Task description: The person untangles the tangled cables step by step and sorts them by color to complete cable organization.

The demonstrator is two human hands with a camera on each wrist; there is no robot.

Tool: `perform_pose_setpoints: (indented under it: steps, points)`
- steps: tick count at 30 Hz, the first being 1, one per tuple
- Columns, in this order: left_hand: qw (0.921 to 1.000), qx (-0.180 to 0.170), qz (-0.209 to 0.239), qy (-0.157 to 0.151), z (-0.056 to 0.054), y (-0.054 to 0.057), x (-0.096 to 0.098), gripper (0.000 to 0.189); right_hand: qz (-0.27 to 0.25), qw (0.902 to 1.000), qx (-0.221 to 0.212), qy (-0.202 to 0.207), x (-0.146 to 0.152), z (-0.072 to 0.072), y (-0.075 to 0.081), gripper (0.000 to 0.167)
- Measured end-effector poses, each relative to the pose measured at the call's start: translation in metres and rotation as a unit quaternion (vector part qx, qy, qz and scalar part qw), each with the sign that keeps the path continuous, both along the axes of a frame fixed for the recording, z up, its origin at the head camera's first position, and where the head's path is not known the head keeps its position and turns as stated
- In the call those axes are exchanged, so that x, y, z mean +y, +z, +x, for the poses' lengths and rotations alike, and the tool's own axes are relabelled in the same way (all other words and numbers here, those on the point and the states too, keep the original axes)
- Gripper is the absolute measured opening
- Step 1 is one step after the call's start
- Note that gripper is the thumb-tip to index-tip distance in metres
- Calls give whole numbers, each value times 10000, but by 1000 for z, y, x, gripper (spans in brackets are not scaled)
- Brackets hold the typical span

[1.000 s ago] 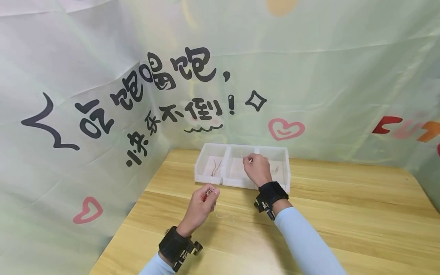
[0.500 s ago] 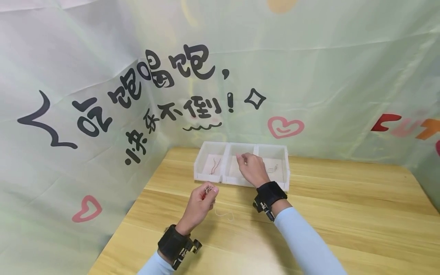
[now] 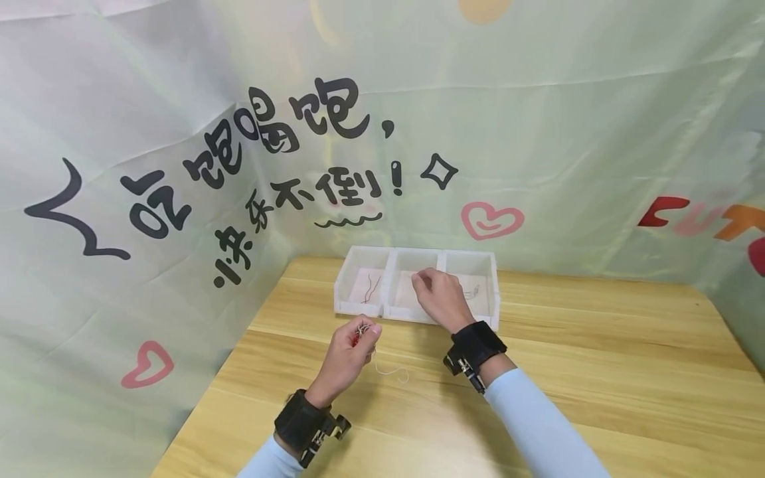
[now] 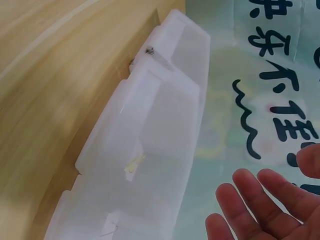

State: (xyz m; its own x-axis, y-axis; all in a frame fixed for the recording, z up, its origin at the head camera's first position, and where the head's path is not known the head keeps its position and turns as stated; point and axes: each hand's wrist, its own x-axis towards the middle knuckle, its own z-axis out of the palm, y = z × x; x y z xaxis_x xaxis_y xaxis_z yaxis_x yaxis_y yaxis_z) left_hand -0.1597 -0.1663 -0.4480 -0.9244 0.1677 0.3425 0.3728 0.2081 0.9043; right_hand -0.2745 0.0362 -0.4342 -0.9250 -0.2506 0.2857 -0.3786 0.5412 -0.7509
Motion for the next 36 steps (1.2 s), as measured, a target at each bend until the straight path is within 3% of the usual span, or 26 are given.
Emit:
perform_pose_setpoints:
  steps: [6, 13, 18, 36]
  points:
    - [10000, -41, 6, -5, 0, 2, 2, 26, -2, 9998, 207, 71, 1, 10, 6, 32]
    - [10000, 15, -24, 8, -1, 2, 5, 37, -11, 9983, 534, 229, 0, 25, 16, 26]
    - [10000, 57, 7, 13, -1, 3, 7, 31, -68, 9971, 645, 386, 1, 37, 20, 25]
    - [10000, 27, 37, 59, -2, 6, 13, 24, -133, 9943, 817, 679, 8, 68, 19, 15]
